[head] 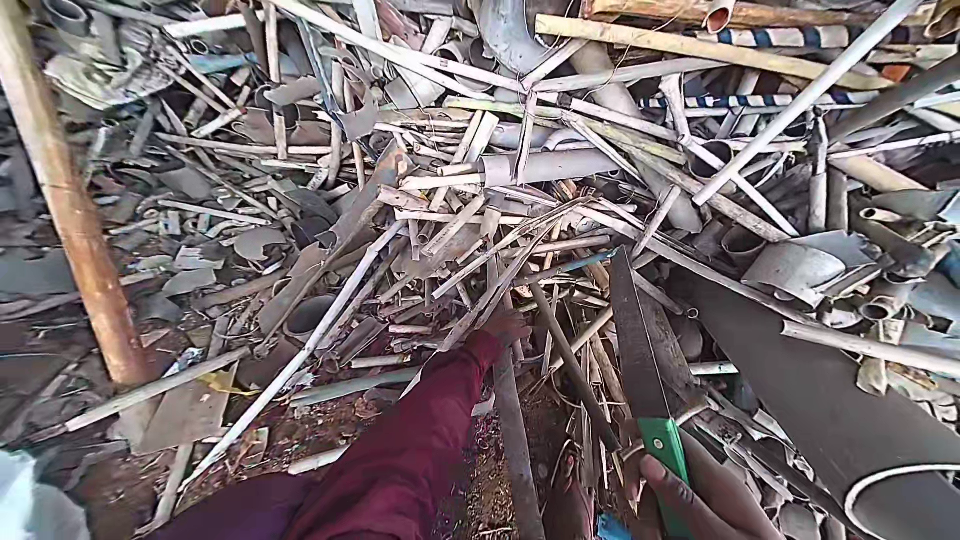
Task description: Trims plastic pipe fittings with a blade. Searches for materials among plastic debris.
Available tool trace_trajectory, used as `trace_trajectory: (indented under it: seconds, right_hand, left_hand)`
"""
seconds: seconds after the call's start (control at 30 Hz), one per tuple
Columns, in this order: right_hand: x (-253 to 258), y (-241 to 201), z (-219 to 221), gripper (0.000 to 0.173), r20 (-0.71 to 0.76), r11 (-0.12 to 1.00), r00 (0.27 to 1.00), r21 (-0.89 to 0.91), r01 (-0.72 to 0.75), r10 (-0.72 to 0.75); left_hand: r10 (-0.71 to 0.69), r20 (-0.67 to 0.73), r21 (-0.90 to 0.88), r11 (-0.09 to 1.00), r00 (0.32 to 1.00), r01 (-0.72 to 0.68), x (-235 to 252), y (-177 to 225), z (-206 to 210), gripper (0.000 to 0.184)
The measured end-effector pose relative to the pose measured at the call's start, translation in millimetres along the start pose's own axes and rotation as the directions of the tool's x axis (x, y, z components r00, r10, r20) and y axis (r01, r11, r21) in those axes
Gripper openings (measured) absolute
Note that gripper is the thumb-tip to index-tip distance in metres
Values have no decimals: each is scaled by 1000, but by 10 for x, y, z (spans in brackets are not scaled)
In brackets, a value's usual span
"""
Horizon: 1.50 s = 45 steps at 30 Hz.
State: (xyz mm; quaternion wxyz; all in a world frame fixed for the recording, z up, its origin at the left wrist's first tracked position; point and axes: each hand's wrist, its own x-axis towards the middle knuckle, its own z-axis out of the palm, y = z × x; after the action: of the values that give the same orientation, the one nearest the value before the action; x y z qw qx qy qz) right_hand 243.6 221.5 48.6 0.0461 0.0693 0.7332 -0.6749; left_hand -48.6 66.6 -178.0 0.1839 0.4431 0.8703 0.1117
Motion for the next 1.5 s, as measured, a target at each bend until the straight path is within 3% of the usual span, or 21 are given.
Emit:
trace_trajectory:
  seconds: [0.07, 0.1, 0.27, 0.43, 0.6, 0.73, 0.83, 0.93, 1.0, 1.03, 1.07, 1.13, 1.2, 1.23, 1.3, 1.4, 1.5]
  right_hand:
    - [-15, -31, -2, 22, -3, 1000, 1000, 21, -1, 1]
    - [-19, -45, -3, 23, -13, 1000, 1000, 31, 3, -2]
    - [11, -39, 21, 25, -83, 996, 994, 55, 72, -68]
    - [-64, -48, -5, 24, -159, 993, 982, 44, 107, -99]
    - [-240, -37, -127, 24, -222, 978, 953, -7, 208, -204]
    - [-293, 4, -192, 27, -262, 972, 936, -72, 223, -234]
    - [-256, 68, -226, 25, -249, 980, 948, -62, 191, -200]
    - [-184, 127, -281, 27, -233, 989, 962, -77, 124, -139]
    - [-114, 157, -341, 27, -228, 995, 971, -89, 51, -70]
    - [-77, 167, -376, 26, -229, 995, 973, -96, -4, -18]
    - [-40, 177, -415, 25, -229, 992, 973, -105, -69, 44]
    - [30, 182, -494, 22, -214, 960, 960, -170, -221, 183]
    - [66, 177, -551, 28, -151, 881, 938, -322, -346, 314]
    - [77, 180, -557, 31, -97, 839, 924, -393, -376, 369]
    - [93, 191, -501, 35, 12, 795, 900, -474, -378, 435]
    - [116, 198, -273, 37, 54, 781, 887, -501, -373, 459]
    - [182, 218, -132, 39, 106, 738, 892, -609, -291, 439]
  left_hand:
    - [30, -156, -71, 997, 987, -42, -215, -60, -44, 30]
    - [41, -167, -68, 996, 985, -53, -318, -96, -88, 30]
    - [-21, -18, 71, 997, 1000, 23, -682, -163, -201, 34]
    - [-226, 175, 139, 969, 958, 203, -686, 182, 167, 34]
    - [-295, 269, -32, 949, 917, 314, -664, 629, 476, 57]
    - [-442, 159, -58, 888, 883, 456, -504, 941, 426, 63]
    - [-466, 125, -59, 878, 876, 476, -344, 795, 597, 70]
    - [-477, 126, -110, 865, 870, 490, -208, 609, 744, 56]
    - [-451, 69, -290, 845, 890, 450, -170, 532, 638, 42]
    - [-450, -9, -483, 784, 893, 390, -205, 513, 541, 39]
    - [-518, -93, -675, 660, 850, 328, -234, 506, 445, 39]
    - [-737, -171, -918, 360, 654, 166, -283, 538, 248, 41]
    - [-843, -80, -994, 106, 532, 18, -408, 610, -24, 38]
    - [-862, -28, -998, -6, 507, -65, -457, 640, -123, 34]
    - [-849, 44, -963, -175, 527, -203, -526, 706, -275, 27]
    - [-851, 13, -942, -186, 525, -278, -648, 1016, -484, 28]
    - [-817, -174, -956, 7, 549, -293, -712, 1303, -532, 38]
